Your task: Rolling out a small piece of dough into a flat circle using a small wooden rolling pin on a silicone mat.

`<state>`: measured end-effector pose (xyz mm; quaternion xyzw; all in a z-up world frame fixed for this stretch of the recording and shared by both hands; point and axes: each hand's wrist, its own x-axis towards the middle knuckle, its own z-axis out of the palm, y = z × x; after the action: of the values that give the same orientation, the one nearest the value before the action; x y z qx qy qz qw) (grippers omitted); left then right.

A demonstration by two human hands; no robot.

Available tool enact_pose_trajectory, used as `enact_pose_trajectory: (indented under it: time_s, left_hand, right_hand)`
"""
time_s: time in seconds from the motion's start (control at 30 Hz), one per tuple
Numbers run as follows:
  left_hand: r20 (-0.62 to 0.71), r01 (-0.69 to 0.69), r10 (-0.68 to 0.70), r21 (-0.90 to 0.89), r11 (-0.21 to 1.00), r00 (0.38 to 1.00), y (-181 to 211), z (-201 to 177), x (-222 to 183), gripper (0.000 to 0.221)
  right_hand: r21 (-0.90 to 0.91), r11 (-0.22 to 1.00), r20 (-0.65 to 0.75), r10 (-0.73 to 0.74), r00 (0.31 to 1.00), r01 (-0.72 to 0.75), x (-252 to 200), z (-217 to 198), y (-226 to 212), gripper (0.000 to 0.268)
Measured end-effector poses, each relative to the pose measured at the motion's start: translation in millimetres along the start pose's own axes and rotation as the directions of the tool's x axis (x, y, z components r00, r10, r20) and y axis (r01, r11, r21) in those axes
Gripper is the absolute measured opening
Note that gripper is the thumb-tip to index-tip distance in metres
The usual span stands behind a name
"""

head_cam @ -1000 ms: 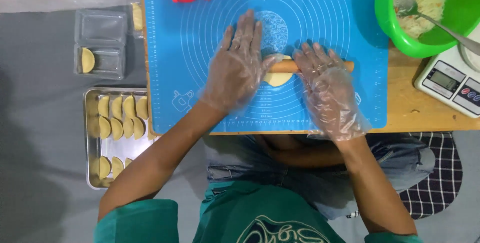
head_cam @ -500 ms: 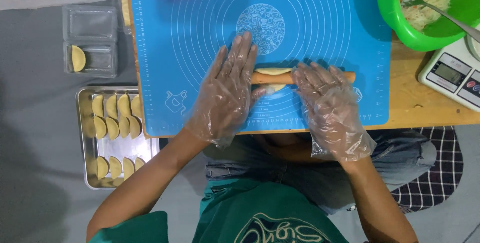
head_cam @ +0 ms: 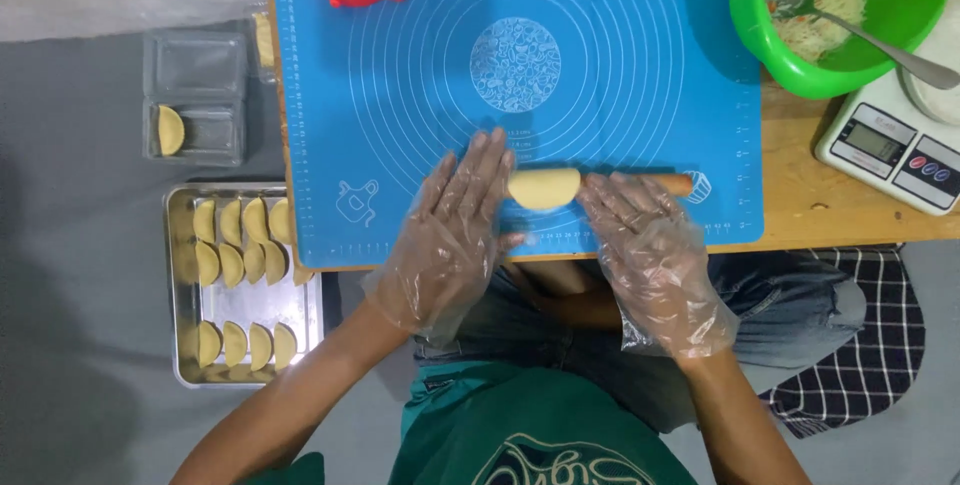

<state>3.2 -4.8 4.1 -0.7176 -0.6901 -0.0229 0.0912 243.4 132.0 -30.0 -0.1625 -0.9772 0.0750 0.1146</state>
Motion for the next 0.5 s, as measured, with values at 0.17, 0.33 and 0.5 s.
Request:
enact_pose_trajectory:
  time_s: [0.17, 0.33, 0.5]
  left_hand:
    - [0.010, 0.010, -0.010, -0.083, 0.997, 1.000, 9.5, -0.6, -13.8, 0.074]
    - [0.037, 0.041, -0.037, -0.119, 0.992, 0.999, -2.2, 14.8, 5.6, 0.080]
    - [0.042, 0.092, -0.087, -0.137, 0.986, 0.995, -16.3, 15.5, 42.2, 0.083]
  right_hand:
    - [-0.220, 0.975, 0.084, -0.024, 0.996, 0.042, -35.7, 40.4, 15.6, 0.053]
    - [-0.085, 0.995, 0.029, -0.041, 0.999, 0.043, 3.5, 8.1, 13.2, 0.056]
    - [-0.268, 0.963, 0.060, 0.056, 0.997, -0.037, 33.4, 7.6, 26.1, 0.056]
